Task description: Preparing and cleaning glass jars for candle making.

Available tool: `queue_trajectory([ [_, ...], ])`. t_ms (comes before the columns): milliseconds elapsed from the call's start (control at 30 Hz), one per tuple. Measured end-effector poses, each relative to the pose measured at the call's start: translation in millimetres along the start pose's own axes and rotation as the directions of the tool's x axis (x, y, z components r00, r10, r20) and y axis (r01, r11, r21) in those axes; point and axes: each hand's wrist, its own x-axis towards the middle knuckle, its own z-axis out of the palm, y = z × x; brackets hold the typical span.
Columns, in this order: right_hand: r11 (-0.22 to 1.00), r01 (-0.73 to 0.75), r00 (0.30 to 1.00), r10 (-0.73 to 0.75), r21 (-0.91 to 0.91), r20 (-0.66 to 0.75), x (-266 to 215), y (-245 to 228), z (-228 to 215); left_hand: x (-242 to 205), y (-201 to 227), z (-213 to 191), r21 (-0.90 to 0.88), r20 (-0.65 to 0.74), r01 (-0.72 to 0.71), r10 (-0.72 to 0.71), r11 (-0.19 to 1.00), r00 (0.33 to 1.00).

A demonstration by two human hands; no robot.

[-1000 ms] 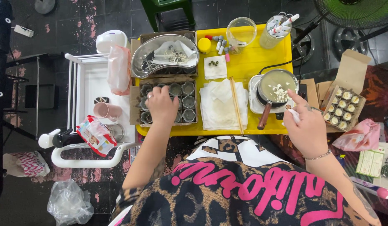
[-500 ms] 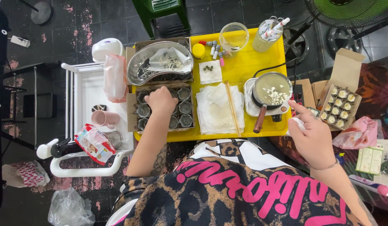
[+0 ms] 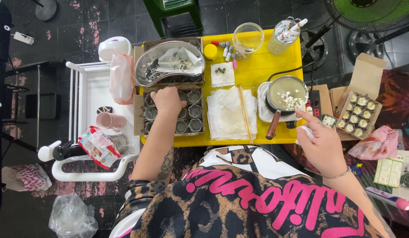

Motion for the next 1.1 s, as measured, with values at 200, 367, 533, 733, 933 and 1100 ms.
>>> queue_trajectory([
  [200,0.999,-0.004,1.0,0.005,-0.032,0.03,0,6,4,-6,-14,-1,-0.025,-0.106,-0.151,0.147,0.988,0.983],
  [367,1.0,0.02,0.999,-0.019,-0.023,0.041,0,7,4,-5,-15,5,0.018,-0.162,-0.19,0.19,0.982,0.968],
  [533,1.0,-0.011,0.999,0.011,0.0,0.049,-2,7,5,-4,-14,3,0.043,-0.156,-0.205,0.209,0.978,0.965],
  [733,0.999,-0.048,0.997,0.048,0.002,0.056,-4,5,3,-1,-17,6,0.071,-0.162,-0.241,0.25,0.968,0.955],
  [933,0.999,-0.023,0.999,0.024,-0.023,0.044,-7,10,4,1,-17,4,0.076,-0.096,-0.256,0.262,0.964,0.96],
  [1100,0.998,-0.011,0.999,0.014,-0.055,0.047,-7,19,6,2,-18,9,0.069,-0.163,-0.274,0.282,0.959,0.946],
])
